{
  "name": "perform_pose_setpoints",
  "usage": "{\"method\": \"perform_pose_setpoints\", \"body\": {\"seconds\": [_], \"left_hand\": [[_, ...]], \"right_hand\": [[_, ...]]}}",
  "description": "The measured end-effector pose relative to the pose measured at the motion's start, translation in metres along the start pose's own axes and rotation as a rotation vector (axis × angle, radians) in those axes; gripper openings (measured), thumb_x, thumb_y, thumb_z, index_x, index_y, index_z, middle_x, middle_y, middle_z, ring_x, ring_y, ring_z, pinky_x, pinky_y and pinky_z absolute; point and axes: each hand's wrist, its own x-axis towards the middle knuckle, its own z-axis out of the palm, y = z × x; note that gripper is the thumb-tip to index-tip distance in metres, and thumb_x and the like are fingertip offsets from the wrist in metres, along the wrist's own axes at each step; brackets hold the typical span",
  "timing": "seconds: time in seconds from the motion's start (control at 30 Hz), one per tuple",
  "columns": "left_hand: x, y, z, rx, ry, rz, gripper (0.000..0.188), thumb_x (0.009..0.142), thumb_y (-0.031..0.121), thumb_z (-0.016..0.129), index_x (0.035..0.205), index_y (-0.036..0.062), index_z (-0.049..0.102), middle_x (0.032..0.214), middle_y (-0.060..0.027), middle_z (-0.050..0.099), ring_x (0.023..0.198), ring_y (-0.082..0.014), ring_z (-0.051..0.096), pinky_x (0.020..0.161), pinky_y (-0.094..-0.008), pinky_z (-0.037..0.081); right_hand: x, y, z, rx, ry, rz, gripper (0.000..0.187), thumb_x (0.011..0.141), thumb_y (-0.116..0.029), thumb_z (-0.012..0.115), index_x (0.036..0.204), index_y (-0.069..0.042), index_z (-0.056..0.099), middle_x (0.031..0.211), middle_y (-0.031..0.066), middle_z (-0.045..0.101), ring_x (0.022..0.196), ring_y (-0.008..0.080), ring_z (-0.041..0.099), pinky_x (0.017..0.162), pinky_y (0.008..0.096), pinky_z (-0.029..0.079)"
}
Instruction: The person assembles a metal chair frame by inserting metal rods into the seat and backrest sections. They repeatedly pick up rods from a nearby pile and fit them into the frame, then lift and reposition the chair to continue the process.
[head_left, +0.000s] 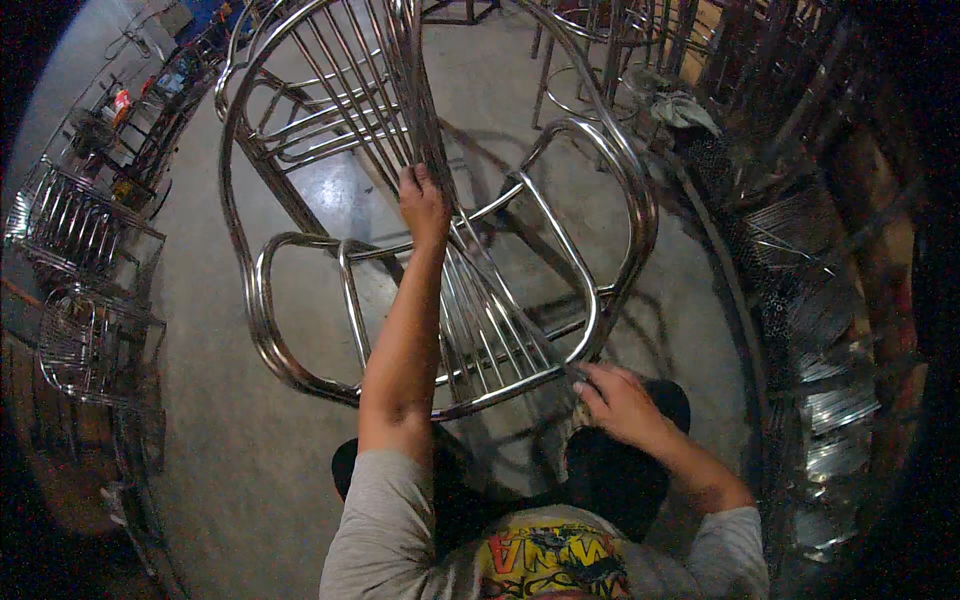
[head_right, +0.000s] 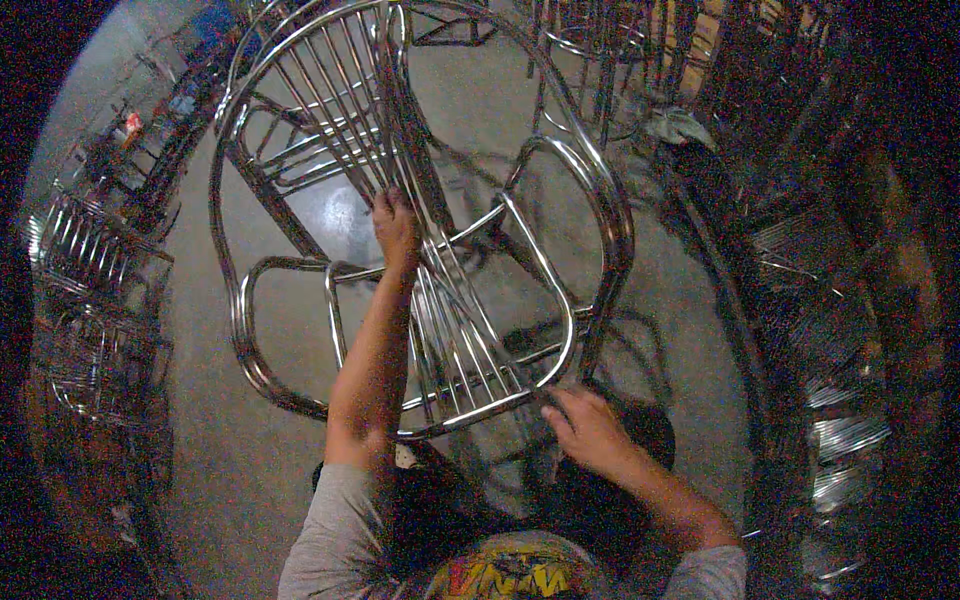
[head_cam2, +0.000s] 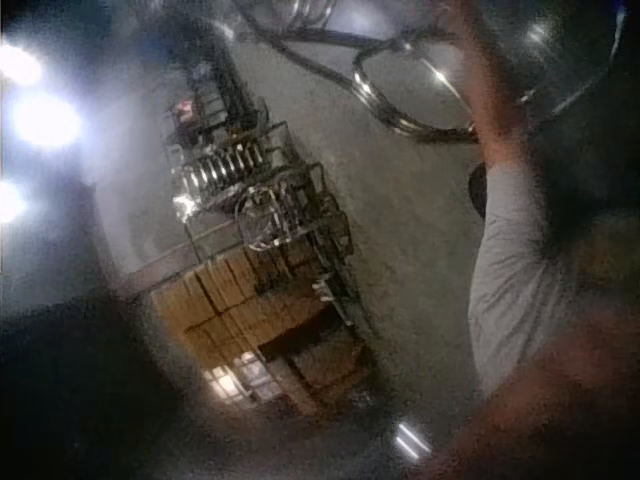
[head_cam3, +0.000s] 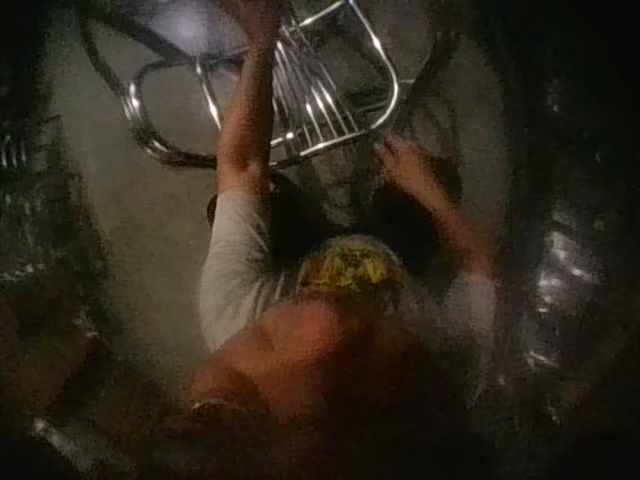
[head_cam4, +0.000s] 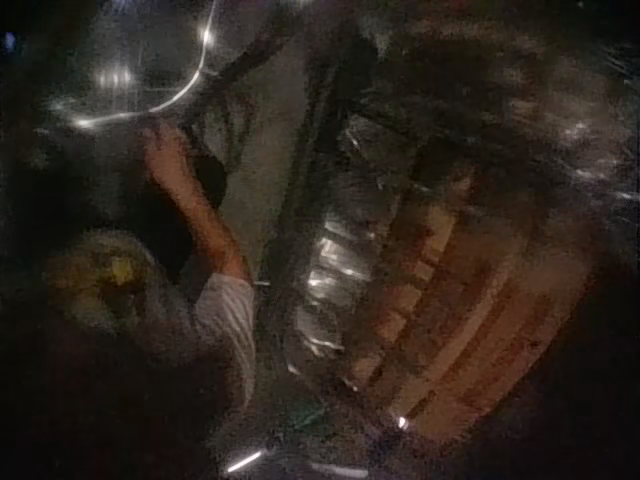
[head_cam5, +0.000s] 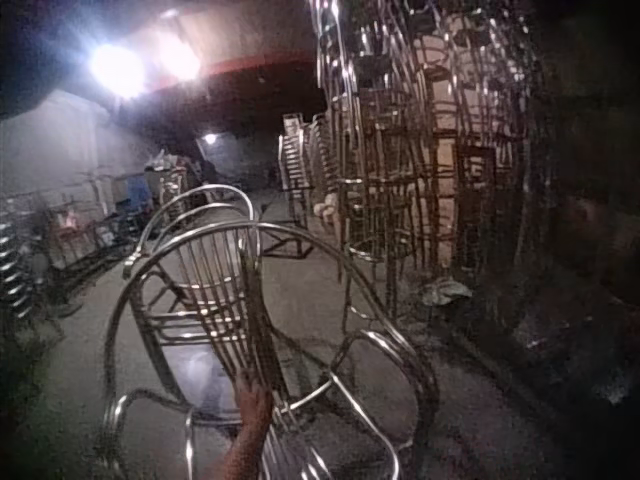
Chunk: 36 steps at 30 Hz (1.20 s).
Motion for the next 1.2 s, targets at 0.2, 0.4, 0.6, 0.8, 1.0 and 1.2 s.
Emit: {"method": "perform_pose_setpoints", "body": {"seconds": [0.2, 0.4, 0.6, 0.8, 1.0, 1.2], "left_hand": [[0.031, 0.155, -0.066, -0.145, -0.241, 0.482, 0.017, 0.095, 0.020, 0.058, 0.101, 0.0038, 0.059, 0.083, -0.0184, 0.063, 0.074, -0.0355, 0.063, 0.065, -0.0422, 0.048], [0.003, 0.258, -0.098, 0.049, -0.497, 0.845, 0.029, 0.092, 0.008, 0.059, 0.120, 0.0030, 0.056, 0.101, -0.0197, 0.065, 0.094, -0.0354, 0.064, 0.083, -0.0381, 0.051], [-0.023, 0.272, -0.122, -0.011, -0.841, 0.689, 0.055, 0.097, 0.019, 0.053, 0.147, 0.0112, 0.033, 0.130, -0.0224, 0.055, 0.114, -0.0354, 0.058, 0.095, -0.0449, 0.045], [0.054, 0.330, -0.211, 0.556, 0.071, 1.051, 0.055, 0.096, 0.046, 0.053, 0.136, 0.0086, 0.048, 0.120, -0.0262, 0.057, 0.113, -0.0423, 0.055, 0.099, -0.0455, 0.043], [0.023, 0.257, -0.122, 0.109, -0.358, 0.419, 0.102, 0.087, 0.065, 0.055, 0.145, -0.0118, 0.021, 0.148, -0.0330, 0.029, 0.140, -0.0412, 0.027, 0.116, -0.0419, 0.021], [0.002, 0.119, -0.027, 0.068, -0.297, 0.098, 0.066, 0.093, 0.038, 0.057, 0.140, -0.0020, 0.034, 0.127, -0.0348, 0.051, 0.120, -0.0473, 0.050, 0.102, -0.0487, 0.039]], "right_hand": [[-0.003, -0.076, -0.156, -1.322, 1.072, -0.661, 0.079, 0.074, -0.014, 0.073, 0.145, -0.009, 0.040, 0.148, 0.0250, 0.033, 0.137, 0.0440, 0.030, 0.112, 0.0552, 0.026], [-0.035, -0.039, -0.282, -1.281, 1.150, -0.476, 0.059, 0.080, -0.024, 0.070, 0.136, -0.018, 0.051, 0.119, 0.0221, 0.062, 0.106, 0.0426, 0.061, 0.088, 0.0490, 0.052], [-0.120, 0.054, -0.356, -1.118, 1.040, -0.300, 0.039, 0.089, -0.016, 0.061, 0.126, -0.007, 0.056, 0.108, 0.0234, 0.065, 0.094, 0.0413, 0.064, 0.079, 0.0468, 0.053], [-0.091, 0.067, -0.302, -0.648, 1.025, 0.128, 0.040, 0.098, -0.029, 0.047, 0.123, 0.002, 0.055, 0.117, 0.0239, 0.062, 0.103, 0.0430, 0.061, 0.088, 0.0450, 0.049], [-0.029, 0.047, -0.084, 0.006, 0.329, -0.058, 0.037, 0.099, -0.030, 0.047, 0.114, 0.001, 0.059, 0.110, 0.0242, 0.062, 0.103, 0.0390, 0.060, 0.088, 0.0459, 0.047], [-0.030, 0.019, -0.008, -0.045, -0.054, 0.025, 0.032, 0.100, -0.029, 0.047, 0.107, 0.000, 0.059, 0.088, 0.0145, 0.065, 0.082, 0.0242, 0.062, 0.074, 0.0389, 0.050]]}}
